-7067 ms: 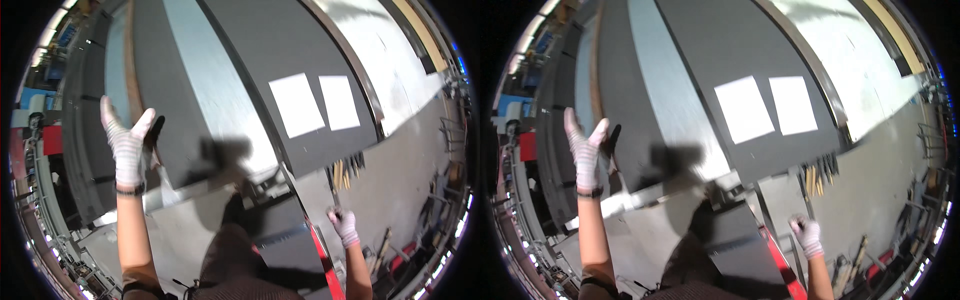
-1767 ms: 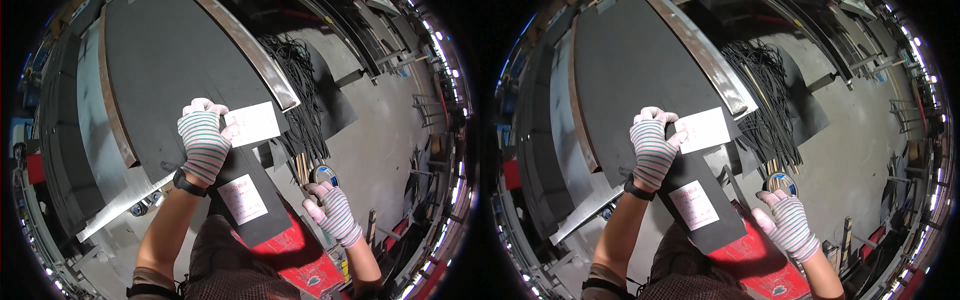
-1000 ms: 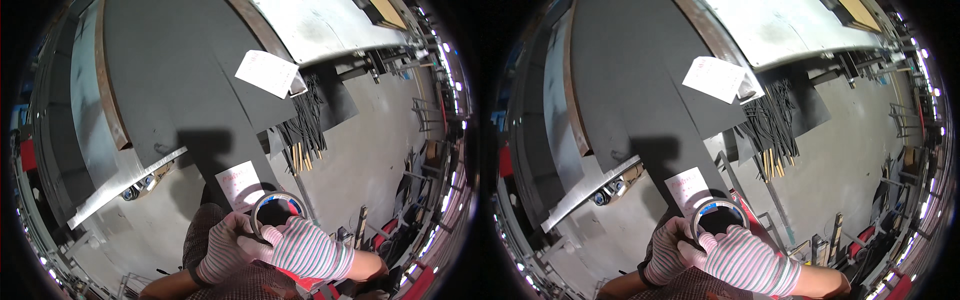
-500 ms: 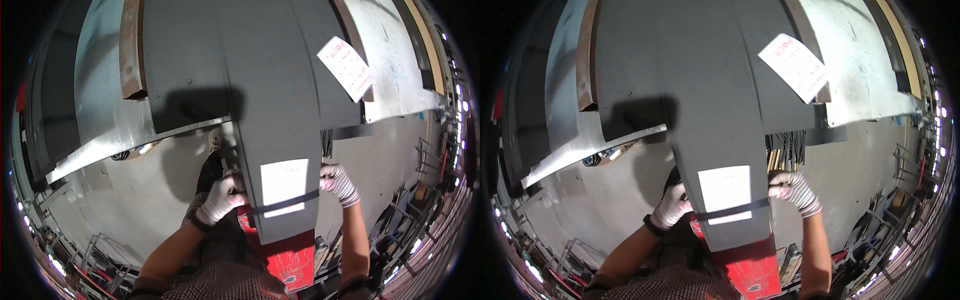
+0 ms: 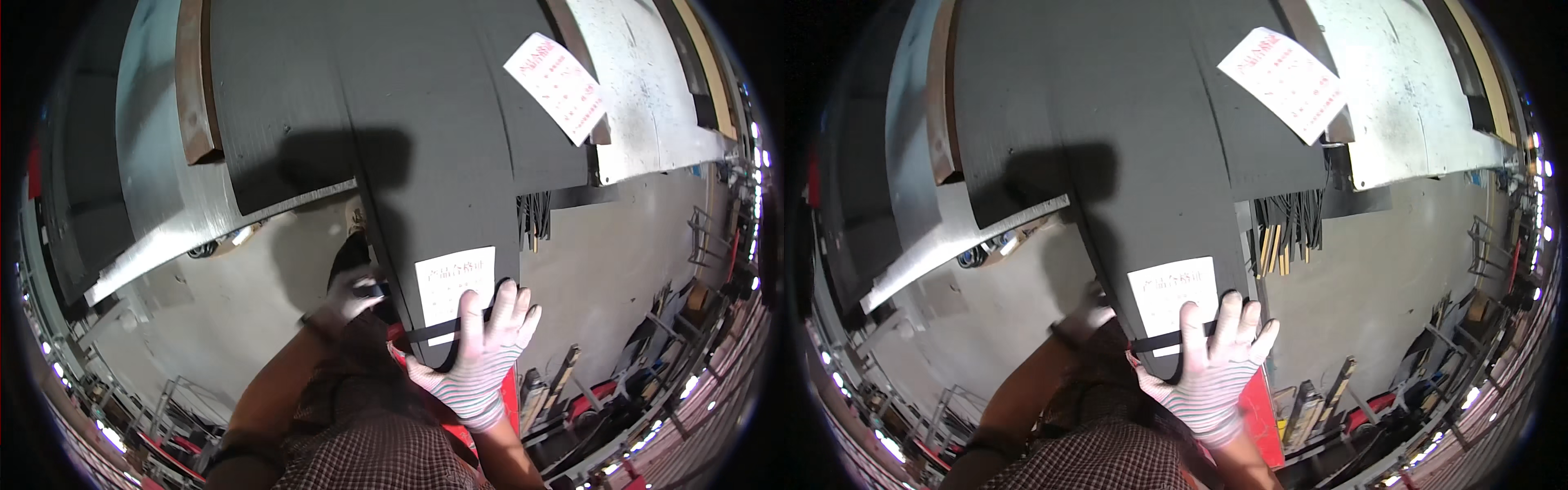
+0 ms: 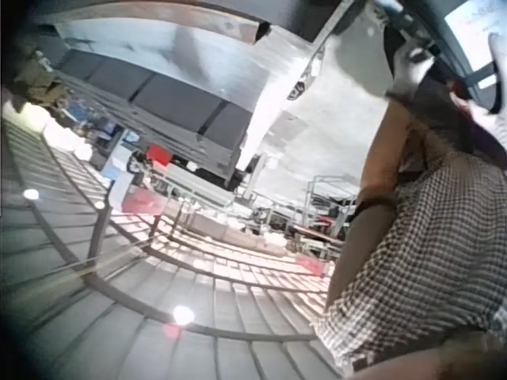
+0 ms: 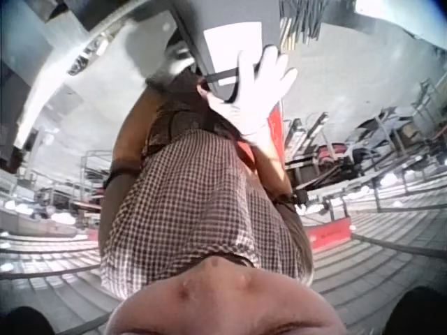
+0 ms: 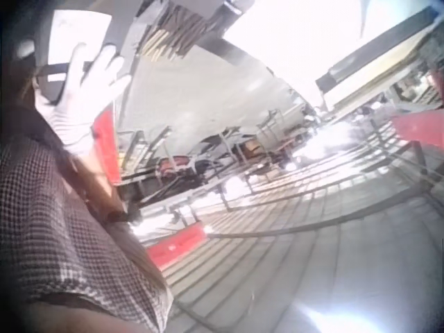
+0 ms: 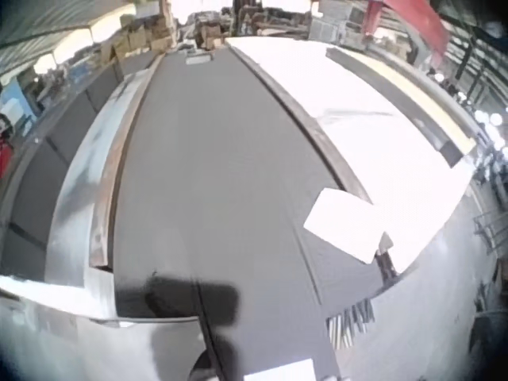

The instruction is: The recorder applies adhesive tape and quality control labels to finished industrial building panels.

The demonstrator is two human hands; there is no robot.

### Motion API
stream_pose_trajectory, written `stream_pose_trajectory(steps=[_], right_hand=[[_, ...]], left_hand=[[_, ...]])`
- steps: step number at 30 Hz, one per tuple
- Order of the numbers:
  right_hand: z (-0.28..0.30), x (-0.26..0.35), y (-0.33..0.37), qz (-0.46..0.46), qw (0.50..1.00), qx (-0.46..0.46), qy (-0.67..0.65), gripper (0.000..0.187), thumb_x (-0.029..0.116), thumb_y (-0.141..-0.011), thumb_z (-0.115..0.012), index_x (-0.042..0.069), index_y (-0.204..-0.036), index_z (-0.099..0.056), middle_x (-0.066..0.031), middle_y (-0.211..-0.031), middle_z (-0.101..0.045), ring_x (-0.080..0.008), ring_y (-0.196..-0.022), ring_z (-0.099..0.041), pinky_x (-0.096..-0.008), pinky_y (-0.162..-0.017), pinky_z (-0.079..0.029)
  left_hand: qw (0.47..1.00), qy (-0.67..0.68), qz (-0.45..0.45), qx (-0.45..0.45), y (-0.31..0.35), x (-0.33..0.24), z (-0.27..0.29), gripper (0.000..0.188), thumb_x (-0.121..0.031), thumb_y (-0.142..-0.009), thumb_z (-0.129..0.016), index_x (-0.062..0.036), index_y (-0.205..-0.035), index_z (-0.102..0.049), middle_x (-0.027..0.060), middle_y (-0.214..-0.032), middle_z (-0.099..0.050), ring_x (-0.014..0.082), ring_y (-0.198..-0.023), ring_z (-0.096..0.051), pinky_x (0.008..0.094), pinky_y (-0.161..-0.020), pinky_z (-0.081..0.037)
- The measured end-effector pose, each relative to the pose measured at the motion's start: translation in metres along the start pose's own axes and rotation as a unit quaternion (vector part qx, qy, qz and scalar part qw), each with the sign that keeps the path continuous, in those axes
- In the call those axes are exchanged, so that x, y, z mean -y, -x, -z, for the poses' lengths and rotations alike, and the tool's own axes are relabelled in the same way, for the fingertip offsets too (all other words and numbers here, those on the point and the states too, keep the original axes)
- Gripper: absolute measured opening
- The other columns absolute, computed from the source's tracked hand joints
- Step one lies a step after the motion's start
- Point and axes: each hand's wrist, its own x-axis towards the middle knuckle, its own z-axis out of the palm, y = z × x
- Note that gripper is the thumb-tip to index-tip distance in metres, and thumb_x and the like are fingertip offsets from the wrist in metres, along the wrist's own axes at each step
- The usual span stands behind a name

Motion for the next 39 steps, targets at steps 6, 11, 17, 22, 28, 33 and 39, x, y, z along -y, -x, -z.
stream_pose_trajectory(steps=[6,11,17,22,28,33,39], right_hand=[[-0.004,0.001,0.003,0.061,0.987,-0.138,-0.05,0.092,0.061,-0.062,-0.076,0.009,-0.134,-0.049,-0.0297,-0.124,-0.047,-0.051,-0.112,-0.047,-0.0626,-0.095,-0.035],[0.052,0.008,-0.02,0.294,0.917,-0.049,-0.264,0.039,0.04,-0.074,-0.072,0.01,-0.098,-0.066,-0.0051,-0.08,-0.055,-0.0239,-0.08,-0.06,-0.042,-0.077,-0.045],[0.087,-0.065,-0.049,0.278,0.949,0.057,-0.137,0.015,0.026,-0.086,-0.071,0.011,-0.091,-0.069,-0.0044,-0.067,-0.059,-0.0223,-0.058,-0.062,-0.0341,-0.055,-0.05],[-0.036,-0.148,-0.07,0.045,0.887,0.191,-0.419,0.022,0.024,-0.09,-0.073,0.003,-0.086,-0.073,-0.0085,-0.072,-0.067,-0.0168,-0.062,-0.063,-0.028,-0.059,-0.05],[-0.025,-0.109,-0.095,-0.016,0.883,0.085,-0.461,0.031,0.025,-0.102,-0.056,-0.003,-0.108,-0.067,-0.0197,-0.099,-0.068,-0.0275,-0.091,-0.066,-0.0361,-0.082,-0.052],[0.036,-0.075,-0.078,0.098,0.938,0.194,-0.269,0.044,0.041,-0.098,-0.054,0.002,-0.115,-0.065,-0.0268,-0.109,-0.064,-0.039,-0.103,-0.063,-0.0452,-0.091,-0.05],[0.001,-0.1,-0.06,0.109,0.983,0.062,-0.134,0.067,0.058,-0.095,-0.05,-0.006,-0.108,-0.068,-0.0291,-0.1,-0.068,-0.0439,-0.101,-0.064,-0.0465,-0.092,-0.049]], left_hand=[[0.969,0.222,0.11,-0.007,0.102,-0.18,-0.011,0.022,-0.001,-0.092,-0.064,-0.0016,-0.113,-0.06,0.006,-0.102,-0.064,0.0194,-0.095,-0.063,0.0326,-0.089,-0.053],[0.843,0.51,0.084,-0.146,0.071,-0.199,-0.067,0.033,-0.03,-0.104,-0.049,-0.0064,-0.128,-0.051,0.0072,-0.112,-0.059,0.0199,-0.107,-0.059,0.0367,-0.098,-0.05],[0.991,0.129,0.022,0.003,0.03,-0.126,-0.049,0.075,-0.007,-0.074,-0.085,0.0001,-0.137,-0.045,0.0127,-0.135,-0.057,0.022,-0.122,-0.058,0.0366,-0.102,-0.049],[0.969,0.232,0.085,0.006,0.029,-0.162,-0.059,0.086,-0.003,-0.074,-0.083,0.0,-0.144,-0.033,0.0114,-0.132,-0.059,0.0213,-0.123,-0.056,0.037,-0.104,-0.047],[0.978,0.193,0.077,-0.022,0.005,-0.175,-0.012,0.098,-0.014,-0.076,-0.082,-0.0042,-0.153,-0.022,0.014,-0.141,-0.05,0.0207,-0.132,-0.048,0.0371,-0.113,-0.036],[0.998,0.023,-0.022,-0.059,0.019,-0.16,-0.019,0.077,-0.025,-0.092,-0.069,-0.0101,-0.154,-0.025,0.0151,-0.141,-0.047,0.0235,-0.13,-0.05,0.0374,-0.11,-0.042],[0.956,0.284,0.053,-0.048,0.03,-0.177,-0.048,0.068,-0.021,-0.099,-0.062,-0.0091,-0.153,-0.022,0.0122,-0.138,-0.047,0.0224,-0.124,-0.053,0.0372,-0.107,-0.047]])
